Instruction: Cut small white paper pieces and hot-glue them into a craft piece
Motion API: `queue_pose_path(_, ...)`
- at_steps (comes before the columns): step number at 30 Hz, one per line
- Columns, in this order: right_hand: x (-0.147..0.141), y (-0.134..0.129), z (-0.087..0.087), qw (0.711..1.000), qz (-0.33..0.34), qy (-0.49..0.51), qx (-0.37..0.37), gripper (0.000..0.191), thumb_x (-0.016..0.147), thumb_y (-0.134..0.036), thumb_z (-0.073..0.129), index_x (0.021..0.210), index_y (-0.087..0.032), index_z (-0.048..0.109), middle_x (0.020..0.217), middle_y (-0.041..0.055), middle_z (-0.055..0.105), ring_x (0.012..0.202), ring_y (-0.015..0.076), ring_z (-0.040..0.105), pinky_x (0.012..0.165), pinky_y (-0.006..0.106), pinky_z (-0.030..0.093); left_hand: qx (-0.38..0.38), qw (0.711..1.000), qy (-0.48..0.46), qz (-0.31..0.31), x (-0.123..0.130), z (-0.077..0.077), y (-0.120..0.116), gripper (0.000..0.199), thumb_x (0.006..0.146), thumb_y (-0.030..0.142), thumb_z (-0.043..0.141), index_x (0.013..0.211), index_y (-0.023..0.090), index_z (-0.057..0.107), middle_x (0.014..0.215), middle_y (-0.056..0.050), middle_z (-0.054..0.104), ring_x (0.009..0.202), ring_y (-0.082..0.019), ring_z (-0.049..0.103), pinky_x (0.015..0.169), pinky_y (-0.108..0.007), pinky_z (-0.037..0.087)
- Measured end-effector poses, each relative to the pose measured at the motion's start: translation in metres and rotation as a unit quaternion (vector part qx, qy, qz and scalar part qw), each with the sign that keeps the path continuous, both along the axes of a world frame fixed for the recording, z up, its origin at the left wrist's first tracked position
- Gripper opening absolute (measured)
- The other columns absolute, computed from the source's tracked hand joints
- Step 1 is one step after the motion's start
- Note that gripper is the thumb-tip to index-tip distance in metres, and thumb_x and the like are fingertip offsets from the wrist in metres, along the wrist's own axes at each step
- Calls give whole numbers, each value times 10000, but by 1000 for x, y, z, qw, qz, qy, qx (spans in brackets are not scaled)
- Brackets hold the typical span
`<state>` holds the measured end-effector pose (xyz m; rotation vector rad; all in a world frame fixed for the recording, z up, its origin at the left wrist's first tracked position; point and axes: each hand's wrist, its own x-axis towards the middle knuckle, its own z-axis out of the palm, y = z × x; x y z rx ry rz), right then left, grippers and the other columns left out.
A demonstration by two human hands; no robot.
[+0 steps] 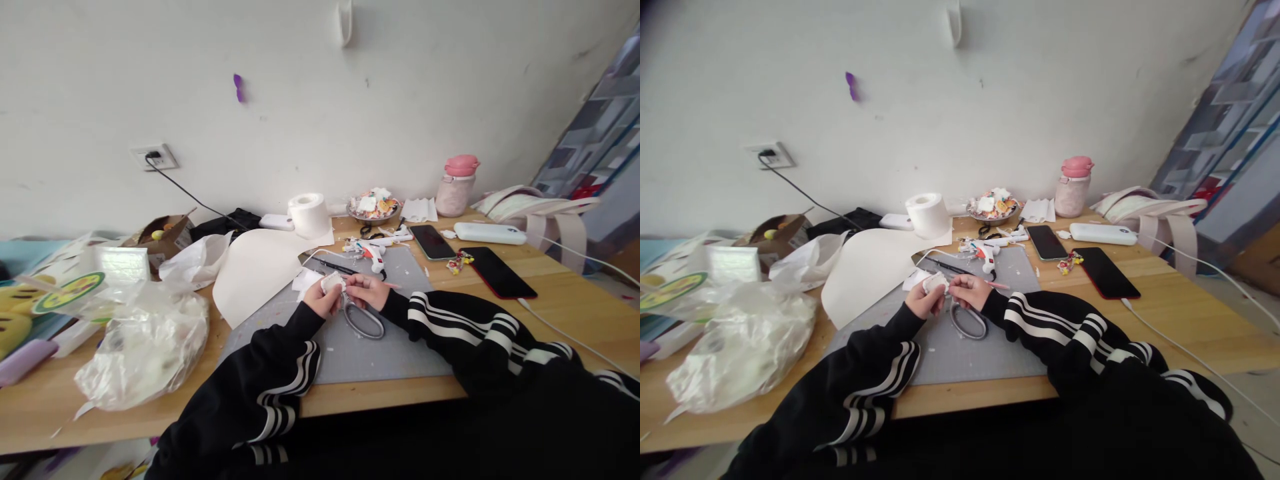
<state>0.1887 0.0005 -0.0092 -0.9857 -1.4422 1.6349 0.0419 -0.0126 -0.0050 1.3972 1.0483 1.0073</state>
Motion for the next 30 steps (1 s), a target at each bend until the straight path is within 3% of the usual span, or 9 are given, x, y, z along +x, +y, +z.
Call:
queue_pose_path(13, 0, -1, 2, 1000, -5, -3, -2, 361, 537, -426, 687, 643, -171, 456, 424, -87, 490, 336, 39, 394, 354, 173, 301, 26, 999, 30, -4, -2, -4, 0, 400, 670, 544, 565, 769, 170, 466, 358, 93, 445, 273, -65, 369, 298, -195, 268)
queue_pose_path(30, 0, -2, 3, 999, -16, -27, -9, 129, 549, -230, 544, 540, -173, 428, 382, -79, 463, 330, 32, 361, 346, 159, 262, 22, 998, 44, -29, 0, -3, -3, 349, 671, 504, 585, 734, 183, 462, 379, 76, 480, 272, -66, 386, 290, -195, 276)
